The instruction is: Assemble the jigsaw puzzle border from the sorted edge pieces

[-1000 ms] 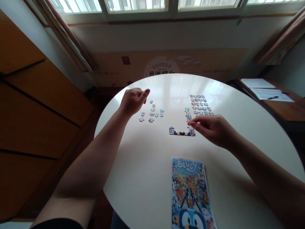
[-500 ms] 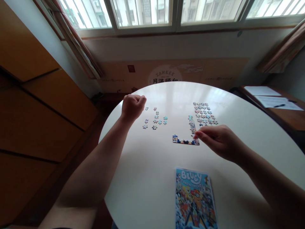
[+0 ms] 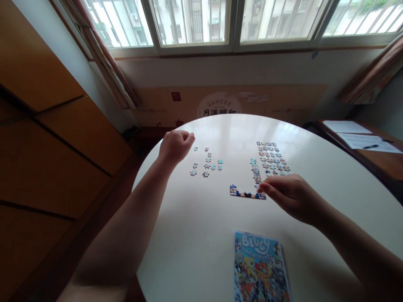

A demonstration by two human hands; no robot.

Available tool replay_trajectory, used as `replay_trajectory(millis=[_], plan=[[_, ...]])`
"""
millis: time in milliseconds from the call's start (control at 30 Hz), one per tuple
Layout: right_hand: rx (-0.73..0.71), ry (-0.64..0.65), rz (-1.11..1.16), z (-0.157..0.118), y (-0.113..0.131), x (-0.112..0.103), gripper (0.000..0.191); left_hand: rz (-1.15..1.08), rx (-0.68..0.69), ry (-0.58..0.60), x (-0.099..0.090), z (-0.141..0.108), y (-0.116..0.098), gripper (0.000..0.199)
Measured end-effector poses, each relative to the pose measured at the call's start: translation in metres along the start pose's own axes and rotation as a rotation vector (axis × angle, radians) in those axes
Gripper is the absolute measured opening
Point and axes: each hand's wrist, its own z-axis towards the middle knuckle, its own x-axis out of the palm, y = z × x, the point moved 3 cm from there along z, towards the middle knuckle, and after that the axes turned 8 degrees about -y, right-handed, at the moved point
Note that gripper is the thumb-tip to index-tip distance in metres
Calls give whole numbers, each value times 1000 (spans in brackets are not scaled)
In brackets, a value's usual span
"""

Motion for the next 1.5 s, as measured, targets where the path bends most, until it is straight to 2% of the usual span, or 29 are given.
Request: replay_trajectory(millis=[67,133,433,767,967,1267,1500], plan=[[-18,8,5,0,0,1,46,94,-37,290,6,-1,7,28],[-27,19,5,0,0,2,45,130,-40,495,11,-4,11,14],[-11,31,17,-1,-1,2,38,235,1,675,20,-9,11,22],[0,50,11,0,-4,6,39,256,-27,724,27,-11,16,23],[-16,63,22,0,-3,8,39,235,-37,716,30,-9,22,20],[-20,49,34,2,-1,7,37,263,1,754,26,-9,15,22],[-17,54,17,2,-1,8,37,244,-21,765,26,-11,11,17]])
